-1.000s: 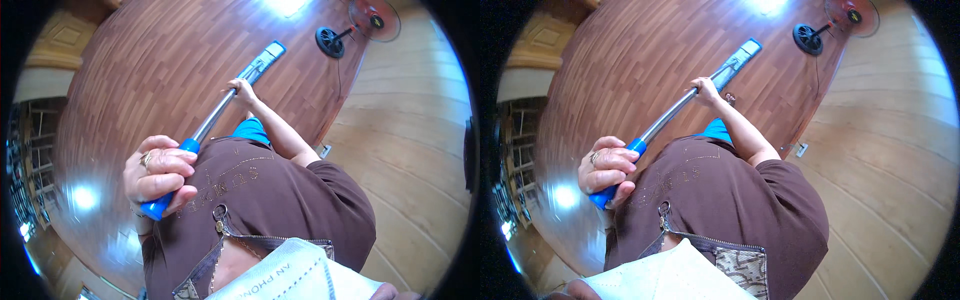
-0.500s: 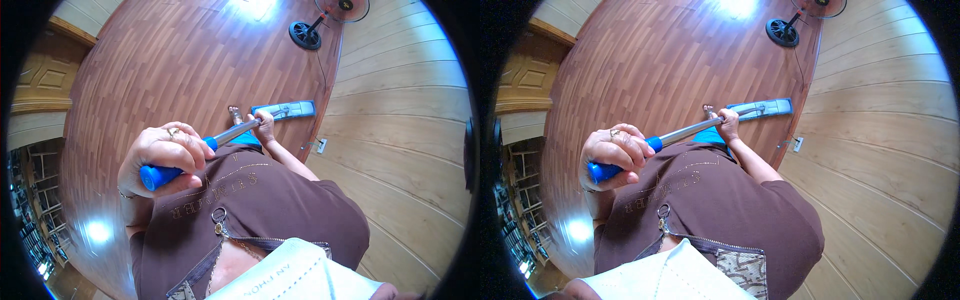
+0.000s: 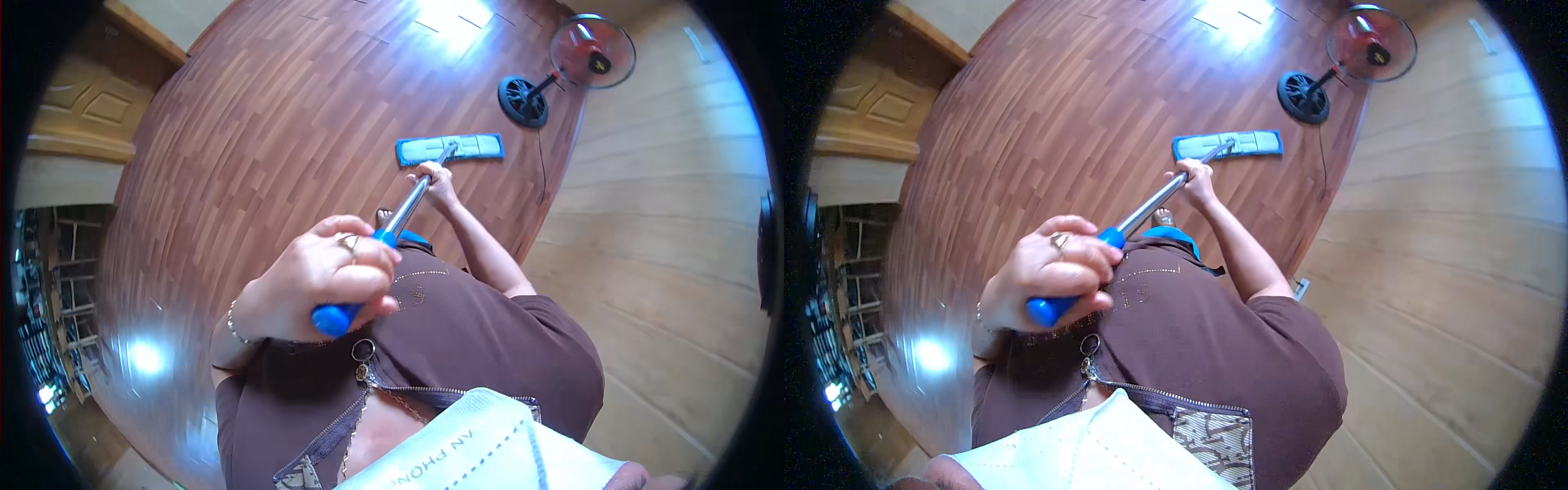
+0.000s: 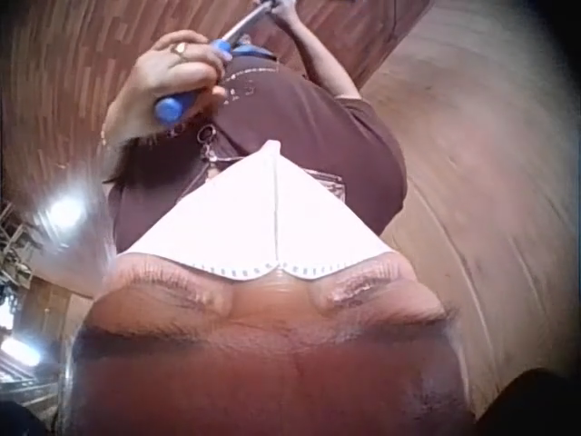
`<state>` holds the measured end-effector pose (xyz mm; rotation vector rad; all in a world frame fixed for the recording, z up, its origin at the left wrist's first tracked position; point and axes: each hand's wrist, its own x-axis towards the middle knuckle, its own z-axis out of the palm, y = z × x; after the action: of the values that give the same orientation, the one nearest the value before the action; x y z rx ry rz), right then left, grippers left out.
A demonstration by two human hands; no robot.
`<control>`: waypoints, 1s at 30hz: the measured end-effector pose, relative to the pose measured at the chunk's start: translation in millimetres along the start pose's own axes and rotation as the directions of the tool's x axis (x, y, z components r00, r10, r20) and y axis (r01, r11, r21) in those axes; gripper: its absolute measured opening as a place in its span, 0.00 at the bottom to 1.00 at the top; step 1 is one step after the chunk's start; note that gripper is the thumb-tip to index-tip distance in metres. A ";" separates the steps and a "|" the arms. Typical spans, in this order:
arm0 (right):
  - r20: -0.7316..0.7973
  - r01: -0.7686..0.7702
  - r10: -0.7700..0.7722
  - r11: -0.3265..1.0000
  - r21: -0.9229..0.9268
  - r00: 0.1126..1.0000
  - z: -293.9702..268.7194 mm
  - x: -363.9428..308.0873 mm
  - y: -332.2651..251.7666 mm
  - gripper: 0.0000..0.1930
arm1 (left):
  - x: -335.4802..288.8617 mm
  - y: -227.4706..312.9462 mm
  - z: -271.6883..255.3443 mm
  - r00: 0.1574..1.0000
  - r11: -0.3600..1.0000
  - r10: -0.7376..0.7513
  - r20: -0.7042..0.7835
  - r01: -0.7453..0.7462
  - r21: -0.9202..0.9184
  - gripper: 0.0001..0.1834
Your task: Mopping a wooden floor using a flat mop.
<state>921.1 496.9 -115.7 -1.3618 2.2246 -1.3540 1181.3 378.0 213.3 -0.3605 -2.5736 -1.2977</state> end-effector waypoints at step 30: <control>0.618 0.179 -0.786 0.604 0.777 -0.029 215.9 24.6 -202.7 0.11 | -22.9 110.5 55.2 0.430 0.506 -0.123 -0.895 0.802 0.316 0.25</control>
<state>1153.5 317.2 -71.0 -2.0455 0.3542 -0.5848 1233.0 483.8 257.2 1.0661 -2.0891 -0.2045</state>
